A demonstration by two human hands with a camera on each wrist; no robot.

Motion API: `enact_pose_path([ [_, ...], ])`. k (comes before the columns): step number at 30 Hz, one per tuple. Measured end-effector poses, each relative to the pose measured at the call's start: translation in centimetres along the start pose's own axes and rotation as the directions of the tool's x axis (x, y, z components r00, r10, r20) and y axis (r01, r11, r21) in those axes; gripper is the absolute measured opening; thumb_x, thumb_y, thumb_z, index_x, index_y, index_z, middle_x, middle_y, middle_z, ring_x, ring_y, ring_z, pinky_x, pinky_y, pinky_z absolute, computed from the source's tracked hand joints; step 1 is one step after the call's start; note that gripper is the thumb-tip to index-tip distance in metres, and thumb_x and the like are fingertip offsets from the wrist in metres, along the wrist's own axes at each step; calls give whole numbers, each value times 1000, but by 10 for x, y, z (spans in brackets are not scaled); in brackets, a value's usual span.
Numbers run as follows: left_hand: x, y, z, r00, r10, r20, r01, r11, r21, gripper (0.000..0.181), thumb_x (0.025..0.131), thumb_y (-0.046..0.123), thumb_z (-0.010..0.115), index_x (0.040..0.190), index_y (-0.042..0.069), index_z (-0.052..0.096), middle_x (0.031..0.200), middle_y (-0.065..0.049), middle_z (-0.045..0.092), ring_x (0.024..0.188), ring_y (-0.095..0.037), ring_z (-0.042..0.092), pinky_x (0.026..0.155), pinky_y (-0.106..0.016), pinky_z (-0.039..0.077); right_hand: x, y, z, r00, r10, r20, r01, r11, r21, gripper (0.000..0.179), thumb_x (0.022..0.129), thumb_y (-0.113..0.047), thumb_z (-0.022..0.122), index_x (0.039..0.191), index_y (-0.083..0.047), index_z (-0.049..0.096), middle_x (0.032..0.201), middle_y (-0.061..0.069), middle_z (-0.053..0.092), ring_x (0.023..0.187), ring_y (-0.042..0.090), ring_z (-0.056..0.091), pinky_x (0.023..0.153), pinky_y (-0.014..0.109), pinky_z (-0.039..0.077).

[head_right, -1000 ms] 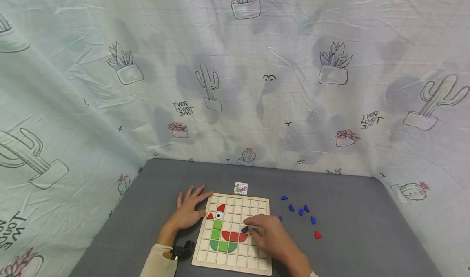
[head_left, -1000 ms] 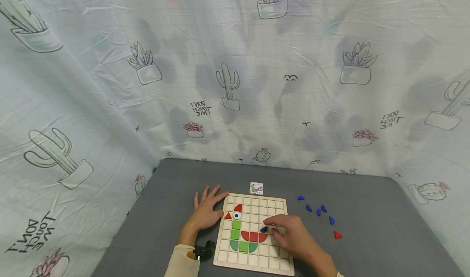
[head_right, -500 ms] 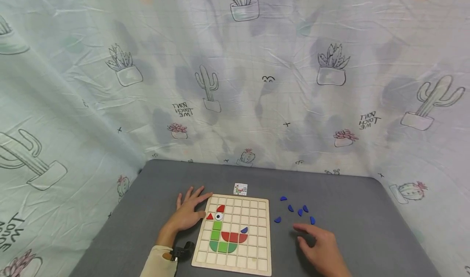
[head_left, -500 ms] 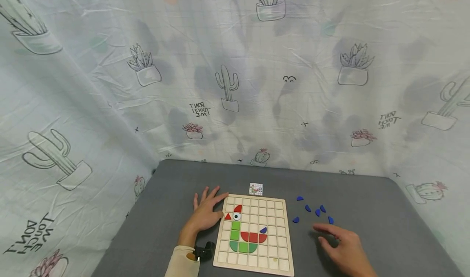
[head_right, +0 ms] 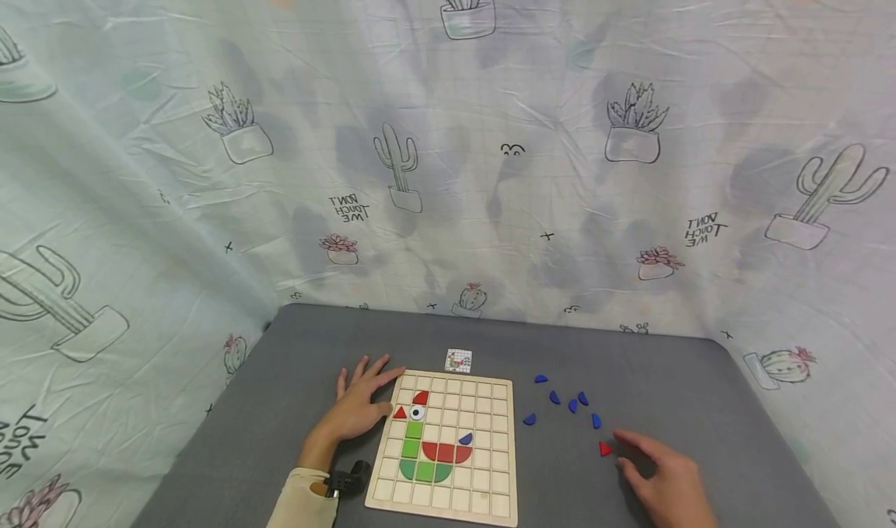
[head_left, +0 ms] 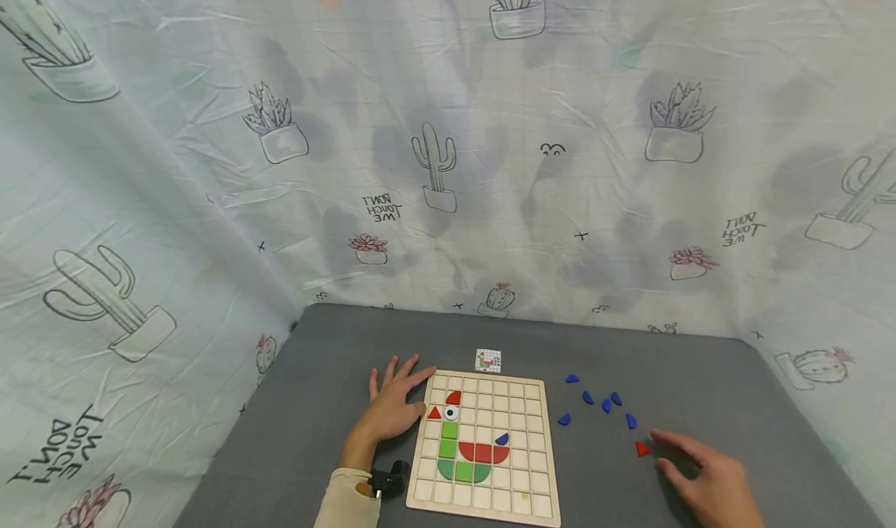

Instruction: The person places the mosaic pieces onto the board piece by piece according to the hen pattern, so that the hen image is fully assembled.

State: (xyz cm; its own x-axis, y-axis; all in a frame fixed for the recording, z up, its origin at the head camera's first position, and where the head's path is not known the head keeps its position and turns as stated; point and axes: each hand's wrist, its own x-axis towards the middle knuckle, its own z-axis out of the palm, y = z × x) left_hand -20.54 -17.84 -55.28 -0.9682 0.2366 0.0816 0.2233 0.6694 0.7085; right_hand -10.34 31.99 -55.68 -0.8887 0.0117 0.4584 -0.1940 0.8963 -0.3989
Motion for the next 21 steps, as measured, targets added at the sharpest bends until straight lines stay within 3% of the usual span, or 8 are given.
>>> enact_pose_path([
  [3, 0, -1, -1, 1000, -1, 5, 1, 1000, 5, 65, 93, 6, 67, 157, 19, 64, 178, -18, 35, 169, -52, 8, 128, -76, -11, 5, -3, 5, 999, 19, 48, -19, 1000, 5, 45, 71, -6, 98, 113, -17, 86, 104, -2, 85, 92, 25, 81, 74, 35, 65],
  [9, 0, 0, 0, 1000, 4, 14, -4, 1000, 5, 65, 94, 6, 67, 157, 18, 63, 178, -18, 34, 169, -52, 8, 128, -76, -12, 10, -9, 10, 992, 80, 98, -84, 996, 40, 43, 74, -4, 97, 112, -22, 86, 105, -5, 85, 97, 14, 80, 79, 28, 64],
  [13, 1, 0, 0, 1000, 3, -1, -3, 1000, 4, 65, 92, 5, 68, 155, 18, 65, 177, -19, 37, 168, -53, 10, 128, -77, -11, 12, -10, 10, 987, 85, 136, -91, 995, 36, 42, 77, -5, 96, 113, -23, 86, 108, -4, 85, 101, 22, 81, 85, 46, 65],
  [21, 2, 0, 2, 1000, -7, -12, 8, 1000, 24, 64, 92, 5, 68, 155, 18, 66, 176, -19, 37, 168, -53, 11, 128, -77, -9, 15, -14, 12, 991, 53, 126, -60, 997, 54, 38, 76, -7, 97, 107, -27, 87, 102, -9, 85, 96, 4, 77, 82, 43, 66],
])
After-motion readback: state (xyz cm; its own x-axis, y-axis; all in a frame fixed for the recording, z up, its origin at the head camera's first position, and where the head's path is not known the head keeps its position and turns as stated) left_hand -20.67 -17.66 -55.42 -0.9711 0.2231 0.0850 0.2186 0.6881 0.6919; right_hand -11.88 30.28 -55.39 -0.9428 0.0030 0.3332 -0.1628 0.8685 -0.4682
